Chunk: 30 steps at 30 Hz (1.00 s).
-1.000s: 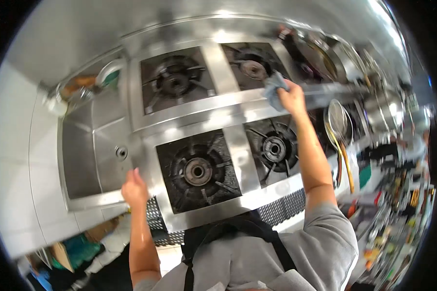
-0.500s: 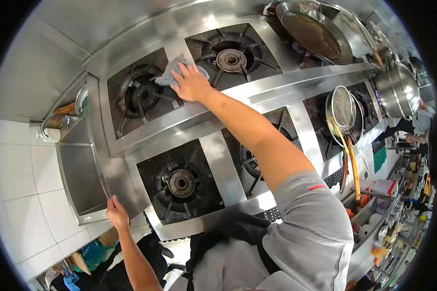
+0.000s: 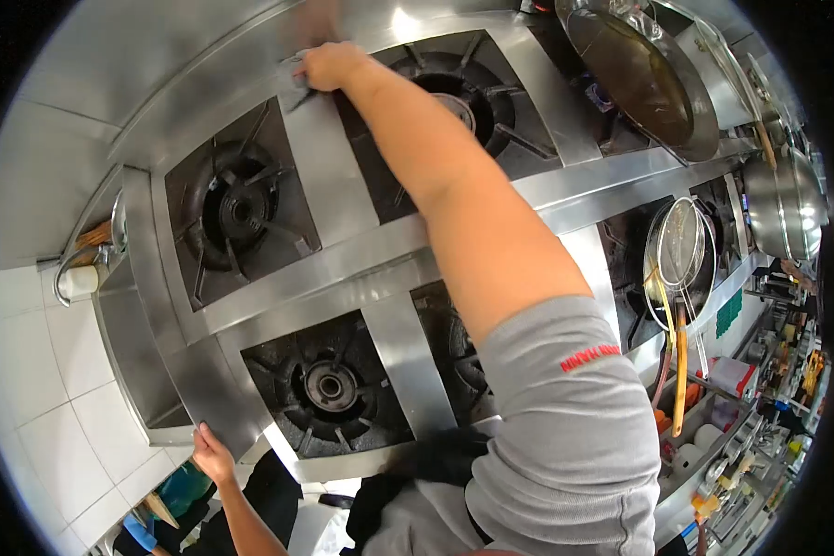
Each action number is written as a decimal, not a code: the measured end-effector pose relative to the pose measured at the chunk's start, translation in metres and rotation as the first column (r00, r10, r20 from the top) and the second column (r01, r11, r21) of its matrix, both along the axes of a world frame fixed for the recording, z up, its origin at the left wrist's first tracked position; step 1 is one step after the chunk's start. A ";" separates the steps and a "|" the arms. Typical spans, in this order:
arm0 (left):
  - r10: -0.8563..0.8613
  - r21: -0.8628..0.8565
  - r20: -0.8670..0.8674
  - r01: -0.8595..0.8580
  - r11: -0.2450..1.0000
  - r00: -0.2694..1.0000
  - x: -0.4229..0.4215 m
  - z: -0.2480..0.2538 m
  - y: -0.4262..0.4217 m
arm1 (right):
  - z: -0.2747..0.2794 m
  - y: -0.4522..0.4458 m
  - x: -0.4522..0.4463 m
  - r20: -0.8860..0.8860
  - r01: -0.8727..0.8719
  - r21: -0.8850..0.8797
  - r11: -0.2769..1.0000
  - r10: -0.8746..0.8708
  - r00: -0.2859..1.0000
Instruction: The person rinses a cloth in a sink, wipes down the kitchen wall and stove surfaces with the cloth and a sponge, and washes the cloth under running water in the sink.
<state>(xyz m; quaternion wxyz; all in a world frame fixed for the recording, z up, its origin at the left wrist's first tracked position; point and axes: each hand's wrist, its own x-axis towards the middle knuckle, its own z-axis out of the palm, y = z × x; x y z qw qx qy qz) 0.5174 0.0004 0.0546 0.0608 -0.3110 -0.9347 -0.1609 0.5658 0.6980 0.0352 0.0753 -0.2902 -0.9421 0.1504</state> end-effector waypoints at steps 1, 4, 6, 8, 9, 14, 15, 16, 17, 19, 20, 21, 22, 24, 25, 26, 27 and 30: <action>0.015 -0.029 -0.004 -0.015 0.999 1.000 -0.004 -0.002 -0.006 | -0.010 0.029 0.006 0.028 -0.036 0.053 0.998 0.035 0.999; 0.039 -0.075 0.000 -0.039 0.996 0.999 -0.005 -0.003 -0.009 | -0.020 0.105 0.071 0.069 0.112 0.172 0.979 -0.126 0.990; 0.098 -0.089 -0.002 -0.098 0.991 0.995 -0.005 -0.005 -0.010 | -0.039 0.146 0.125 -0.080 0.300 0.218 0.929 -0.289 0.954; 0.092 -0.071 0.024 -0.090 0.993 0.995 -0.006 -0.004 -0.011 | -0.016 0.134 0.175 -0.204 0.465 -0.010 0.885 -0.457 0.866; 0.090 -0.055 0.055 -0.087 0.995 0.994 -0.007 -0.005 -0.010 | 0.001 0.105 0.184 -0.545 0.489 -0.263 0.832 -0.546 0.636; 0.105 -0.045 0.054 -0.103 0.994 0.993 -0.006 -0.005 -0.011 | -0.001 0.162 0.155 -0.716 0.456 -0.634 0.624 -0.696 -0.043; 0.095 -0.055 0.068 -0.091 0.994 0.993 -0.007 -0.004 -0.012 | -0.001 0.179 0.139 -0.692 0.493 -0.644 0.585 -0.720 -0.050; 0.089 -0.064 0.080 -0.084 0.994 0.993 -0.007 -0.003 -0.011 | 0.015 0.171 0.124 -0.668 0.526 -0.652 0.547 -0.742 -0.056; 0.112 -0.086 0.103 -0.104 0.991 0.988 -0.005 0.000 -0.010 | 0.021 0.154 0.092 -0.622 0.589 -0.650 0.479 -0.781 -0.051; 0.123 -0.101 0.107 -0.112 0.989 0.987 -0.005 0.002 -0.009 | 0.003 0.117 -0.009 -0.618 0.864 -0.372 0.340 -0.785 0.042; 0.126 -0.109 0.110 -0.114 0.987 0.986 -0.004 0.003 -0.007 | 0.053 0.026 -0.016 -0.616 0.706 -0.475 0.525 -0.771 0.159; 0.117 -0.119 0.110 -0.104 0.987 0.987 -0.006 0.002 -0.010 | 0.040 0.004 -0.058 -0.799 0.642 -0.452 0.619 -0.601 0.017; 0.096 -0.096 0.072 -0.089 0.991 0.993 -0.008 -0.003 -0.015 | 0.044 -0.027 -0.055 -0.721 0.313 -0.526 0.791 -0.610 0.328; 0.074 -0.069 0.047 -0.070 0.995 0.996 -0.009 -0.009 -0.020 | 0.039 -0.039 -0.060 -0.673 0.181 -0.554 0.813 -0.565 0.477; 0.068 -0.082 0.063 -0.063 0.995 0.996 -0.011 -0.007 -0.024 | 0.038 -0.029 -0.051 -0.664 0.111 -0.608 0.786 -0.580 0.472; 0.065 -0.082 0.076 -0.059 0.995 0.995 -0.013 -0.010 -0.025 | 0.036 -0.014 -0.035 -0.700 0.178 -0.572 0.801 -0.589 0.403; 0.076 -0.079 0.092 -0.069 0.995 0.993 -0.011 -0.007 -0.021 | 0.035 0.010 -0.019 -0.740 0.246 -0.530 0.811 -0.584 0.333; 0.155 -0.121 0.149 -0.138 0.983 0.977 -0.003 0.004 -0.006 | -0.011 0.142 0.028 -0.799 0.808 -0.262 0.528 -0.588 0.125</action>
